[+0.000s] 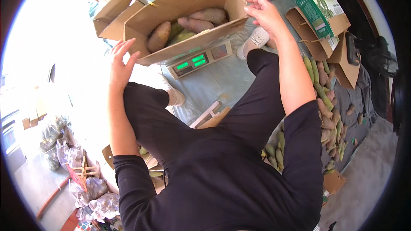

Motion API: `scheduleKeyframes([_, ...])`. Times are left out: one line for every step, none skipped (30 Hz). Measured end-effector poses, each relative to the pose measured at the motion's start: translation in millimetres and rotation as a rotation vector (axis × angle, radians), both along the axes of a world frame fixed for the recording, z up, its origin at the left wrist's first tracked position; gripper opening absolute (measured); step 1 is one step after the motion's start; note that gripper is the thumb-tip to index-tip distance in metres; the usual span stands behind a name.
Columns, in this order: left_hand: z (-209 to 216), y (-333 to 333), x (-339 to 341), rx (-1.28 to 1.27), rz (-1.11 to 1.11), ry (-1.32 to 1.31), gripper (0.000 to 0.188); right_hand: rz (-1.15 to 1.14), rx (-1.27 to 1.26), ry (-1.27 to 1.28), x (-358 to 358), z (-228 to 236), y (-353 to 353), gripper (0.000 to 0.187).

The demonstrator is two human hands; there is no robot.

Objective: Weigh and pack long green vegetables into boxes and bags.

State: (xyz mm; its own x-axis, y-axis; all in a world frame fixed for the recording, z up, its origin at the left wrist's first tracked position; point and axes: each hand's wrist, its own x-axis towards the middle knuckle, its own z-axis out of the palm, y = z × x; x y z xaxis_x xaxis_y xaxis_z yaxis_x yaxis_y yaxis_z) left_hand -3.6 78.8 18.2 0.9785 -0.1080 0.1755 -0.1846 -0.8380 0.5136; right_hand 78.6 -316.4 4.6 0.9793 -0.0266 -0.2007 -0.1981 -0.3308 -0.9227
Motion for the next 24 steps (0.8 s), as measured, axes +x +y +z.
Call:
scheduleKeyframes([2.6, -3.8, 0.6, -0.001, -0.029, -0.008, 0.038, 0.002, 0.003, 0.012, 0.3, 0.5, 0.2, 0.043])
scheduleKeyframes([3.4, -7.3, 2.0, -0.02, -0.05, -0.019, 0.039, 0.002, 0.005, -0.006, 0.4, 1.0, 1.2, 0.042])
scheduleKeyframes([10.6, -15.1, 1.9, 0.016, -0.08, -0.021, 0.039, 0.01, 0.011, -0.018, 0.3, 1.6, 1.0, 0.042])
scheduleKeyframes([12.2, -18.1, 3.7, 0.066, -0.108, 0.01, 0.04, 0.025, -0.003, 0.011, 0.6, 2.1, 0.6, 0.043])
scheduleKeyframes([13.9, -20.3, 5.6, 0.117, -0.136, 0.042, 0.042, 0.041, -0.017, 0.039, 1.3, 2.5, 0.9, 0.043])
scheduleKeyframes([16.0, -26.5, 7.2, 0.117, -0.13, 0.032, 0.042, 0.033, -0.015, 0.041, 1.0, 2.1, -0.3, 0.043])
scheduleKeyframes([19.0, -33.3, 8.8, 0.146, -0.173, 0.078, 0.043, 0.038, -0.016, 0.031, 0.6, 1.7, -0.9, 0.043])
scheduleKeyframes([22.6, -39.0, 10.8, 0.176, -0.215, 0.124, 0.045, 0.027, -0.01, 0.034, 0.3, 1.6, -1.3, 0.044])
scheduleKeyframes([27.5, -41.6, 12.3, 0.18, -0.206, 0.117, 0.045, 0.018, 0.001, 0.039, -0.3, 1.8, 0.1, 0.044])
scheduleKeyframes([33.2, -43.8, 14.5, 0.225, -0.251, 0.116, 0.047, 0.011, 0.013, 0.049, -0.9, 3.2, 1.0, 0.043])
scheduleKeyframes([40.0, -45.3, 17.2, 0.269, -0.294, 0.115, 0.049, 0.019, 0.016, 0.041, -1.6, 4.5, 2.3, 0.043])
scheduleKeyframes([50.4, -46.4, 22.0, 0.225, -0.268, 0.122, 0.048, 0.003, 0.029, 0.033, -2.4, 6.6, 3.5, 0.043])
scheduleKeyframes([53.3, -45.9, 25.6, 0.227, -0.259, 0.115, 0.048, -0.013, 0.043, 0.026, -2.1, 8.1, 4.6, 0.043])
scheduleKeyframes([55.9, -45.1, 29.1, 0.251, -0.255, 0.092, 0.047, -0.003, 0.044, 0.017, -0.2, 8.1, 5.4, 0.043])
scheduleKeyframes([56.4, -47.4, 33.9, 0.269, -0.258, 0.068, 0.047, -0.008, 0.019, 0.037, 0.8, 6.9, 2.7, 0.042])
scheduleKeyframes([54.3, -48.3, 35.8, 0.262, -0.277, 0.124, 0.048, 0.003, 0.004, 0.056, 2.6, 5.3, 5.2, 0.042])
scheduleKeyframes([46.7, -51.2, 35.1, 0.266, -0.316, 0.147, 0.05, 0.023, 0.009, 0.048, 3.3, 4.0, 6.5, 0.042])
scheduleKeyframes([41.7, -62.8, 35.2, 0.334, -0.357, 0.169, 0.051, 0.0, -0.013, 0.043, 2.8, 2.7, 2.4, 0.041])
scheduleKeyframes([38.2, -73.1, 32.8, 0.408, -0.387, 0.195, 0.052, -0.011, -0.028, 0.038, 3.0, 1.0, 2.1, 0.04])
scheduleKeyframes([33.2, -81.6, 32.9, 0.436, -0.429, 0.268, 0.053, 0.009, -0.027, 0.031, 3.0, 0.1, 1.4, 0.04])
scheduleKeyframes([28.8, -88.4, 32.6, 0.469, -0.465, 0.344, 0.055, 0.001, -0.034, 0.033, 2.9, -0.4, 1.2, 0.04])
scheduleKeyframes([18.8, -91.5, 33.0, 0.486, -0.463, 0.408, 0.051, -0.008, -0.046, 0.036, 3.2, 0.6, 2.0, 0.039])
scheduleKeyframes([7.9, -93.8, 34.5, 0.5, -0.461, 0.472, 0.048, 0.018, -0.045, 0.027, 4.2, 2.5, 4.4, 0.039])
scheduleKeyframes([-0.8, -98.2, 38.1, 0.499, -0.459, 0.479, 0.043, 0.009, -0.042, 0.035, 4.2, 2.8, 6.0, 0.038])
